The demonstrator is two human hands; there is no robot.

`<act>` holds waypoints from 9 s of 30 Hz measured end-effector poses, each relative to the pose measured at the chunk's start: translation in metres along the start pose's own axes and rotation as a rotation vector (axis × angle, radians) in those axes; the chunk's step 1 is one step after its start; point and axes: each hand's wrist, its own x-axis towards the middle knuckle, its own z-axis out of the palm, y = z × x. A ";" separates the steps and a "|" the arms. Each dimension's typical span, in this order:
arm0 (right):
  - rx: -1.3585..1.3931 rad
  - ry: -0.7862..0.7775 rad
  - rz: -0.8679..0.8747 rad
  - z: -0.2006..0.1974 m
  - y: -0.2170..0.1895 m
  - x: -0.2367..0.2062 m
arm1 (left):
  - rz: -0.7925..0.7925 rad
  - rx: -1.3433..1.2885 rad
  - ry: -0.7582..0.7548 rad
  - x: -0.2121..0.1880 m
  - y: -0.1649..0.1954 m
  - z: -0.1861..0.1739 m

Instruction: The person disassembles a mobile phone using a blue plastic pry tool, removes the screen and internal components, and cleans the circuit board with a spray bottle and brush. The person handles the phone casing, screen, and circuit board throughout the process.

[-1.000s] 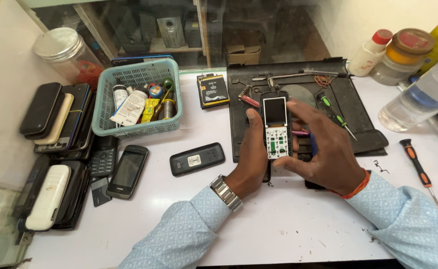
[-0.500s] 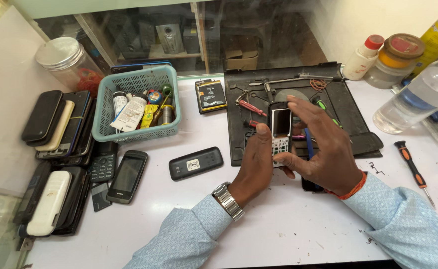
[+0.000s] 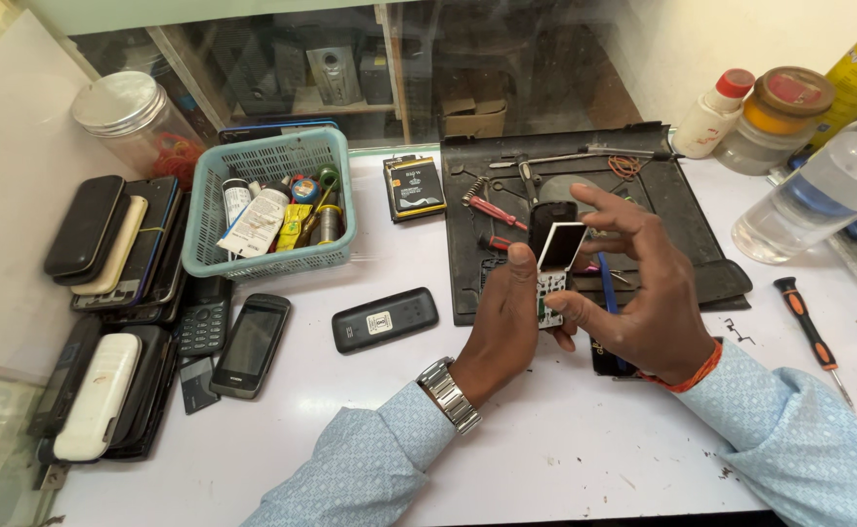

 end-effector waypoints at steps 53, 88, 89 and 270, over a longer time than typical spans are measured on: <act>-0.090 0.114 -0.089 -0.001 -0.004 -0.003 | 0.006 -0.115 -0.056 0.003 -0.011 -0.005; 0.052 -0.146 0.122 0.000 -0.003 0.003 | 0.015 0.142 0.156 0.011 -0.005 -0.009; 0.098 -0.169 0.188 0.000 -0.002 0.003 | 0.013 0.173 0.162 0.011 -0.004 -0.009; 0.051 -0.020 0.130 0.000 0.000 0.002 | 0.105 -0.037 0.030 0.011 -0.001 -0.012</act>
